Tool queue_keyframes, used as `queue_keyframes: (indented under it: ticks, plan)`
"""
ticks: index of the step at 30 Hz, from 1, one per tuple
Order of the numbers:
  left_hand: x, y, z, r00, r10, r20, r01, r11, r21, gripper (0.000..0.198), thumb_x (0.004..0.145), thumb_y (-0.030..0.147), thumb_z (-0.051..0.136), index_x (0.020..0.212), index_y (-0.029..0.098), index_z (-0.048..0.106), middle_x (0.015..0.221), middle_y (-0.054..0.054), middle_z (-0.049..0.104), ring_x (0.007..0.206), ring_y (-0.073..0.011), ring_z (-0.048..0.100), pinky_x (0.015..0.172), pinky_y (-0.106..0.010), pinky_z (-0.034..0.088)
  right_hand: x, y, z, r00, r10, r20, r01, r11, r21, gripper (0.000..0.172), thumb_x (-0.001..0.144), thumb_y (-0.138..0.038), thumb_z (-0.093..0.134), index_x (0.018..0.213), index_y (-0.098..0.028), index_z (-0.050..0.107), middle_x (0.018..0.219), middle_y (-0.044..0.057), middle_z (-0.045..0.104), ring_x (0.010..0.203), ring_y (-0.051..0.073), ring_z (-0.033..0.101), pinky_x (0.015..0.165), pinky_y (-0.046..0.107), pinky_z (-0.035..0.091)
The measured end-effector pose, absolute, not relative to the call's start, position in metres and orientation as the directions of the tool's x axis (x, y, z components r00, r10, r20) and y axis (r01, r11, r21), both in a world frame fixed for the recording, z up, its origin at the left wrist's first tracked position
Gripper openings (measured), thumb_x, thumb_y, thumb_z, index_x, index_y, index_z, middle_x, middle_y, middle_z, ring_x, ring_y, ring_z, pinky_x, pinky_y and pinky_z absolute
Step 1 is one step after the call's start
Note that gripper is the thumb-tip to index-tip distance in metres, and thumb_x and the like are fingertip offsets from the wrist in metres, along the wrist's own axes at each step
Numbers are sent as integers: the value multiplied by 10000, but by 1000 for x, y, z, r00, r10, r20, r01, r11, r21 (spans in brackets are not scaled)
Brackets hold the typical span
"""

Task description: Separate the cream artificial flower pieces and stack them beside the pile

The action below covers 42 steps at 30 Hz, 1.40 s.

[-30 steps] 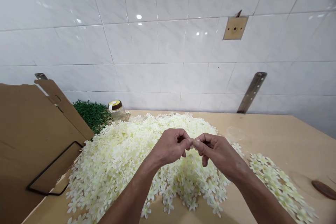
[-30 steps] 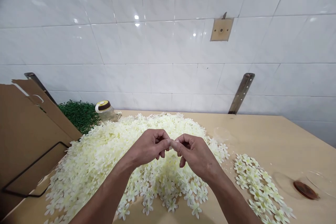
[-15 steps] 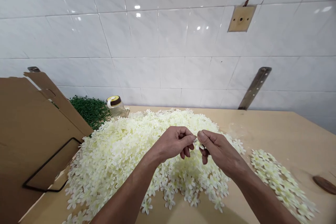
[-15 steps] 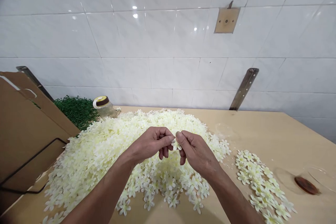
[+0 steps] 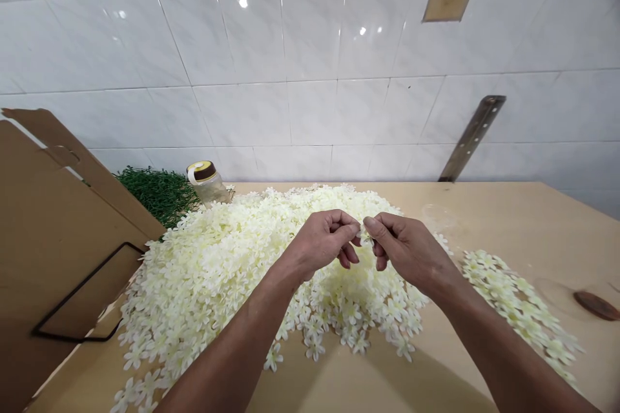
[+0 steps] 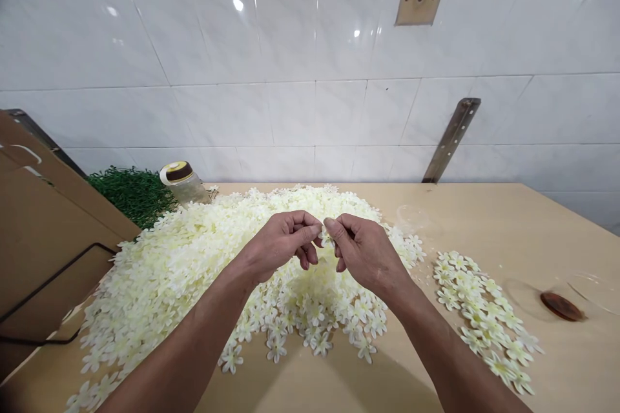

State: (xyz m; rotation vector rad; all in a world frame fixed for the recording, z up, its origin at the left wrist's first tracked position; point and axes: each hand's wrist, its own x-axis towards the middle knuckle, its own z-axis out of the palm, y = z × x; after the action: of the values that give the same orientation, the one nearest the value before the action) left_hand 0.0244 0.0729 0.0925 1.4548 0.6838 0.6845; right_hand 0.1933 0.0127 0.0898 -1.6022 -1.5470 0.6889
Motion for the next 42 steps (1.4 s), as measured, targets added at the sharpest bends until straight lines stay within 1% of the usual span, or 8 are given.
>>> queue_keyframes:
  ticks: [7, 11, 14, 18, 22, 28, 35, 42]
  plan:
    - [25, 69, 96, 599, 800, -16, -2, 21, 1000, 194, 928, 279, 520, 846, 130, 612, 821, -44, 594, 561, -132, 656, 476, -240, 516, 194, 12, 89, 142, 979, 146, 585, 37, -810, 552, 933, -612, 445, 589, -190, 537, 467, -10, 578, 420, 126, 565, 465, 232, 364]
    - [23, 67, 96, 620, 784, 26, 22, -50, 998, 220, 887, 344, 605, 863, 126, 629, 802, -57, 620, 577, -150, 665, 504, -265, 541, 194, 12, 89, 142, 977, 156, 586, 44, -809, 569, 930, -613, 444, 561, -189, 533, 437, -4, 574, 408, 125, 539, 460, 234, 343]
    - [25, 66, 92, 576, 814, 69, 22, -99, 995, 239, 803, 288, 707, 969, 132, 637, 700, -21, 605, 568, -156, 657, 504, -268, 544, 193, 10, 91, 144, 976, 163, 576, 51, -816, 576, 926, -618, 447, 552, -188, 530, 439, -5, 572, 409, 120, 529, 461, 232, 340]
    - [27, 66, 89, 498, 861, 102, 6, -122, 993, 195, 792, 242, 694, 945, 134, 641, 679, -8, 594, 531, -126, 621, 458, -230, 506, 191, 8, 95, 142, 978, 153, 563, 48, -825, 577, 917, -622, 461, 545, -187, 534, 440, -6, 568, 428, 126, 542, 472, 229, 359]
    - [25, 66, 94, 467, 881, 72, 59, -113, 992, 172, 783, 211, 686, 930, 132, 645, 703, -18, 621, 509, -101, 594, 433, -202, 474, 189, 11, 97, 146, 975, 165, 590, 48, -806, 572, 920, -610, 456, 544, -186, 539, 466, -7, 576, 430, 122, 553, 478, 229, 371]
    - [21, 72, 93, 431, 902, 26, 147, -99, 984, 239, 773, 231, 717, 977, 122, 659, 599, -7, 613, 507, -122, 600, 431, -207, 470, 196, 14, 101, 194, 958, 213, 625, 46, -779, 538, 902, -602, 490, 562, -188, 546, 487, -1, 583, 428, 124, 549, 474, 241, 391]
    - [15, 79, 98, 339, 939, 61, 135, -112, 984, 137, 766, 214, 723, 849, 123, 663, 581, -19, 635, 496, -127, 607, 472, -231, 505, 205, 15, 103, 169, 970, 177, 414, 93, -906, 408, 806, -584, 657, 820, -179, 703, 554, -13, 563, 473, 138, 564, 478, 258, 459]
    - [12, 79, 101, 411, 908, 80, 40, -105, 994, 149, 770, 258, 734, 795, 130, 663, 578, -25, 637, 511, -121, 599, 504, -232, 503, 205, 12, 107, 72, 985, 156, 334, 124, -934, 385, 793, -556, 690, 734, -177, 669, 547, -29, 531, 475, 114, 526, 484, 246, 453]
